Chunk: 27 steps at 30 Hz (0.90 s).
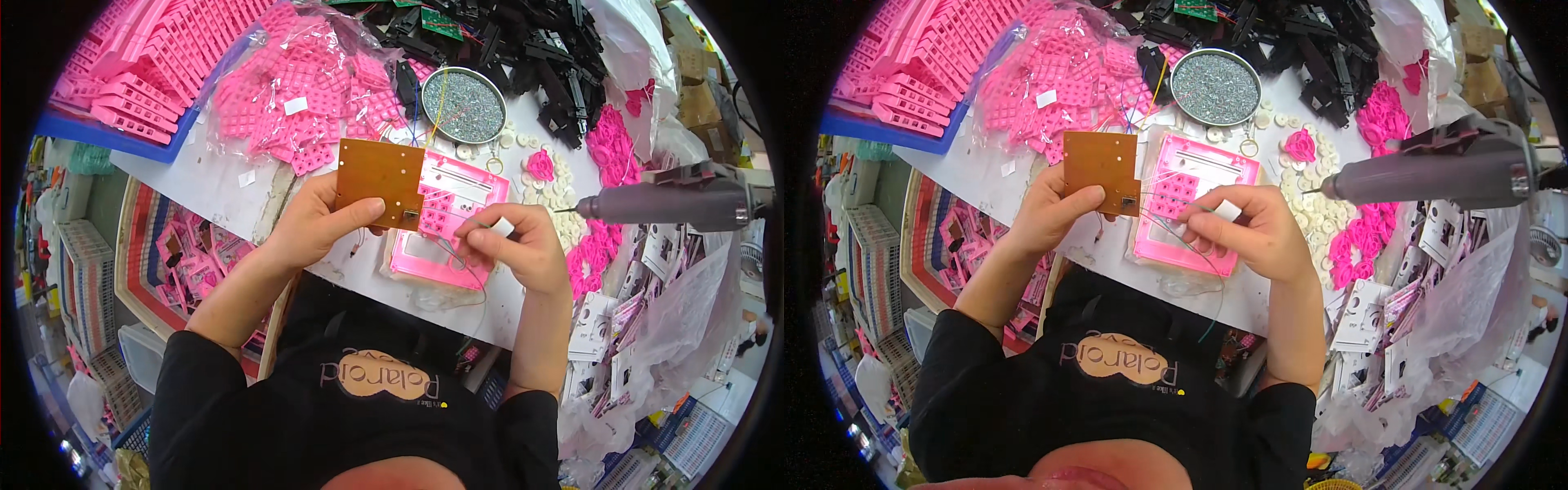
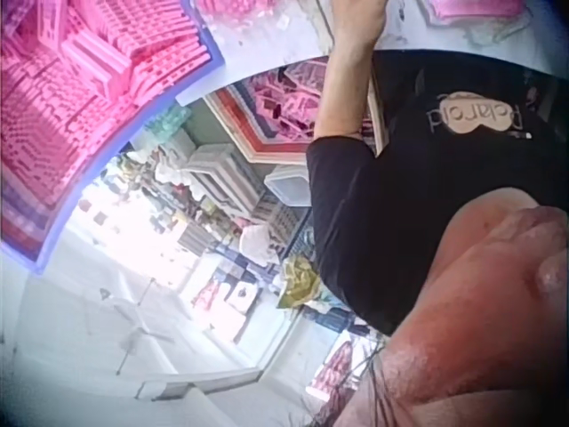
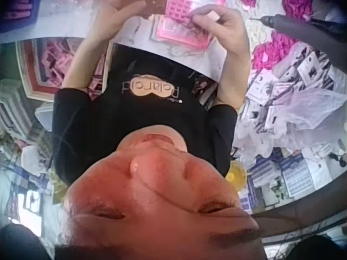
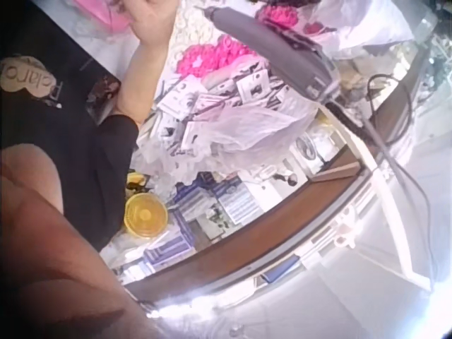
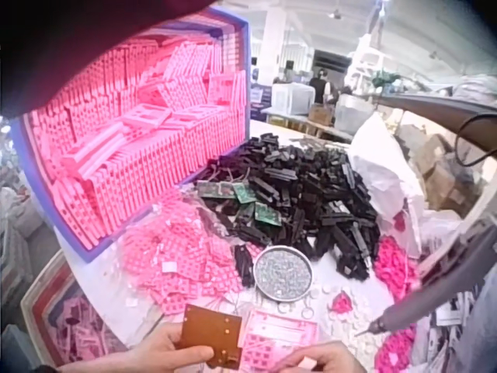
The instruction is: Assembling components into a pink toy bank using an electric screwdriver.
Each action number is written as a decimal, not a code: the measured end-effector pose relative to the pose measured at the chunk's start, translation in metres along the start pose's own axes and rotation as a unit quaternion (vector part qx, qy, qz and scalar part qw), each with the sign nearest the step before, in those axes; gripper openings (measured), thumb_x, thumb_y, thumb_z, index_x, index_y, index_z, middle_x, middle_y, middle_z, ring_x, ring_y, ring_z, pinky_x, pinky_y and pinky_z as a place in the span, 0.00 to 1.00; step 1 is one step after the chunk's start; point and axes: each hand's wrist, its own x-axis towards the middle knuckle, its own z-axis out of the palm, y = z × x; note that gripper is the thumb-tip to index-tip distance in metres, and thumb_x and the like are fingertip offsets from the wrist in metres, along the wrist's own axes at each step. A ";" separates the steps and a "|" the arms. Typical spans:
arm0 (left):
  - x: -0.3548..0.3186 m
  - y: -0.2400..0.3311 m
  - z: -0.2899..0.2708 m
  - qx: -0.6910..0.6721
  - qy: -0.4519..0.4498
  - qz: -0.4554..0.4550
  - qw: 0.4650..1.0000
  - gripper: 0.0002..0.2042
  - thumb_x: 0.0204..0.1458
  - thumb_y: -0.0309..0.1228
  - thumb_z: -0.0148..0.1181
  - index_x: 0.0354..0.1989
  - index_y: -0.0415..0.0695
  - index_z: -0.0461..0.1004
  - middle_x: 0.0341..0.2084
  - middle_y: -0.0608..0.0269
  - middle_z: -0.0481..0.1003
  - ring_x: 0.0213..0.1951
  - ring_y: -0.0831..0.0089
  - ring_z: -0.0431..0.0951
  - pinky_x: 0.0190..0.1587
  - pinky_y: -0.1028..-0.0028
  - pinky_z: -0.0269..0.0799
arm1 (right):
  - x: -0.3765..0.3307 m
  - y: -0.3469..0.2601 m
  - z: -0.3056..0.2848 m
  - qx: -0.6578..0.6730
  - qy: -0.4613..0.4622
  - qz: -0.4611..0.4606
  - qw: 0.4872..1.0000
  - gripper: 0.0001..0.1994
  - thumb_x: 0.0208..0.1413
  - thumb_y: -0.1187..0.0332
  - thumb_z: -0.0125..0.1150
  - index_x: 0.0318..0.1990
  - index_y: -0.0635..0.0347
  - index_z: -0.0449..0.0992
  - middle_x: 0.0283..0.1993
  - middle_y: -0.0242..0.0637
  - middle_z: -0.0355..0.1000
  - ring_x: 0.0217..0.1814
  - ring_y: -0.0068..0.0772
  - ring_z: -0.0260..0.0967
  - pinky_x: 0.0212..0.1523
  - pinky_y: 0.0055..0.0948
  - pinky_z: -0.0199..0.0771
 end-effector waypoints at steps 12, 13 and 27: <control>-0.006 0.007 0.023 0.108 -0.150 0.069 0.980 0.14 0.64 0.27 0.52 0.55 0.35 0.72 0.45 0.58 0.78 0.44 0.74 0.79 0.47 0.72 0.74 | 0.021 0.016 -0.014 0.076 -0.233 -0.191 0.951 0.38 0.56 0.50 0.64 0.69 0.64 0.62 0.72 0.51 0.58 0.73 0.48 0.57 0.72 0.44 0.50; -0.004 0.003 0.028 0.109 -0.157 0.098 0.977 0.12 0.63 0.25 0.54 0.53 0.35 0.74 0.44 0.58 0.79 0.45 0.74 0.79 0.49 0.73 0.73 | 0.026 0.016 -0.019 0.047 -0.258 -0.223 0.939 0.41 0.54 0.47 0.64 0.69 0.64 0.61 0.73 0.51 0.56 0.74 0.51 0.55 0.73 0.46 0.47; -0.037 -0.010 0.040 -0.099 -0.115 -0.296 0.943 0.30 0.63 0.28 0.51 0.72 0.45 0.49 0.56 0.52 0.67 0.45 0.69 0.77 0.49 0.67 0.72 | 0.003 0.033 0.017 -0.109 0.039 -0.113 0.987 0.17 0.58 0.76 0.61 0.56 0.67 0.76 0.45 0.40 0.78 0.40 0.20 0.72 0.43 0.24 0.74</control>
